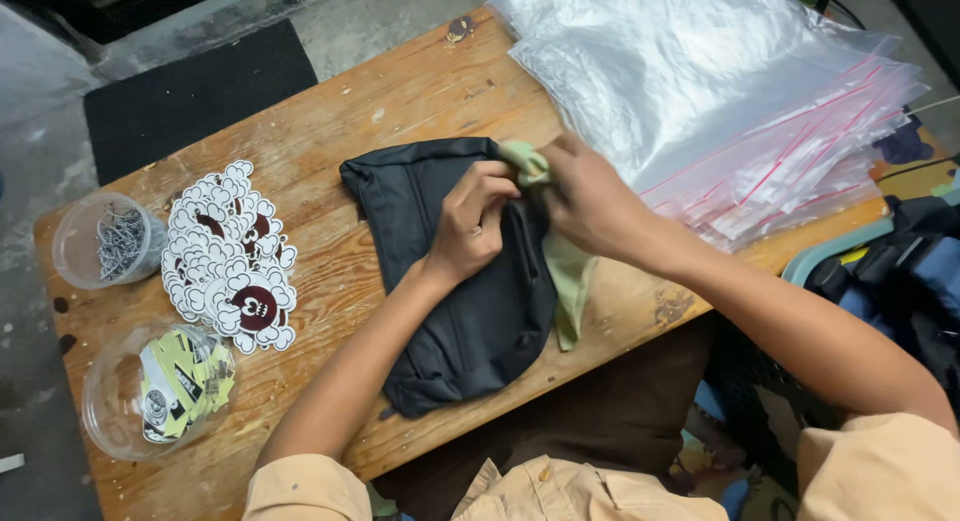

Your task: The person wipes a black bag with a cloth, attaches a decorative charm to it, and then places the bag into a clear plastic ziplock bag. They wipe the plastic bag with the cloth before sealing it around the black bag.

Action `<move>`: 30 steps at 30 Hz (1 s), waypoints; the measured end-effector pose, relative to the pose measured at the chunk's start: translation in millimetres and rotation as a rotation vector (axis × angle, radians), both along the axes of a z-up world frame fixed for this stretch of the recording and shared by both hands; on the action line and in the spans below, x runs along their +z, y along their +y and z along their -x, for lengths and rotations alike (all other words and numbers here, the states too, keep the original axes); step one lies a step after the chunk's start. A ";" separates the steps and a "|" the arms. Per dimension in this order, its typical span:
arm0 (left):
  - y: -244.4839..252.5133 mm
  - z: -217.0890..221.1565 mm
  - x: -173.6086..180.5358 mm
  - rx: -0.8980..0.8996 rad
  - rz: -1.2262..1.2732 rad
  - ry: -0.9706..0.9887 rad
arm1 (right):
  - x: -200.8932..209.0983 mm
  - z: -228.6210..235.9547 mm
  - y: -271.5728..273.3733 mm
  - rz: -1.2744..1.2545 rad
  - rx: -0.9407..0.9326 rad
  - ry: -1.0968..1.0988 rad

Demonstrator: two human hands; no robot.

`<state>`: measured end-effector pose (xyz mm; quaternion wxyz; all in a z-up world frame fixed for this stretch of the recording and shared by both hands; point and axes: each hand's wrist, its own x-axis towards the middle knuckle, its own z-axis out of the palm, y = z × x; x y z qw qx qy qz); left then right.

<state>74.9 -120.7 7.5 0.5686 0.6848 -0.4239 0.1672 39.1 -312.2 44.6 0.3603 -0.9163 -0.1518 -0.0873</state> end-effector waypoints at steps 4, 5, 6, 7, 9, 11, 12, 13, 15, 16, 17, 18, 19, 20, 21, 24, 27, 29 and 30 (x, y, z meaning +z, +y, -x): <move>-2.0 0.7 9.2 0.021 -0.042 -0.001 | -4.2 42.3 16.0 0.122 0.041 0.060; -1.4 -0.1 5.7 0.040 -0.089 -0.014 | -2.0 58.3 15.7 0.130 0.088 0.150; -1.5 -0.4 1.5 0.057 -0.135 -0.026 | 0.0 74.7 14.7 0.139 0.135 0.241; -1.5 -0.4 -1.6 0.061 -0.134 -0.024 | 12.2 90.3 17.3 0.141 0.139 0.243; -4.7 0.4 -7.1 0.098 -0.282 -0.114 | 38.1 122.6 20.1 0.070 0.481 0.538; -6.0 2.2 -3.8 0.132 -0.313 -0.155 | 68.5 122.4 15.8 0.037 0.554 0.632; -7.3 2.5 -1.5 0.166 -0.349 -0.199 | 83.9 122.4 13.5 -0.002 0.627 0.723; -7.2 3.5 -0.3 0.163 -0.345 -0.201 | 90.5 113.4 10.3 0.000 0.623 0.722; -5.2 6.2 2.6 0.211 -0.336 -0.270 | 103.5 96.1 4.6 0.182 0.361 0.591; -5.6 6.7 2.9 0.212 -0.335 -0.273 | 92.9 77.3 0.3 0.184 0.360 0.588; -5.8 7.2 3.3 0.268 -0.285 -0.320 | 82.5 58.5 -4.0 0.246 0.243 0.480; -5.3 7.4 3.9 0.327 -0.237 -0.366 | 72.1 38.7 -7.8 0.305 0.130 0.369; -5.4 6.5 -2.0 0.331 -0.237 -0.369 | 51.9 16.6 -9.5 0.306 0.132 0.366; -4.9 5.6 -8.0 0.356 -0.246 -0.372 | 31.7 -6.0 -10.7 0.381 0.037 0.288; -4.4 4.5 -14.0 0.381 -0.255 -0.375 | 11.6 -29.0 -11.6 0.453 -0.058 0.208; -6.8 7.8 -21.8 0.340 -0.247 -0.376 | -52.8 -97.1 6.2 0.450 -0.097 0.199; -2.2 13.3 -12.8 0.279 -0.308 -0.403 | 22.3 -95.7 57.6 -0.127 -0.158 0.270; 1.7 12.5 -11.7 0.236 -0.357 -0.328 | 28.6 -101.0 67.6 -0.265 -0.166 0.174; 3.1 13.0 -12.1 0.186 -0.398 -0.249 | 30.8 -103.0 72.3 -0.399 -0.181 0.081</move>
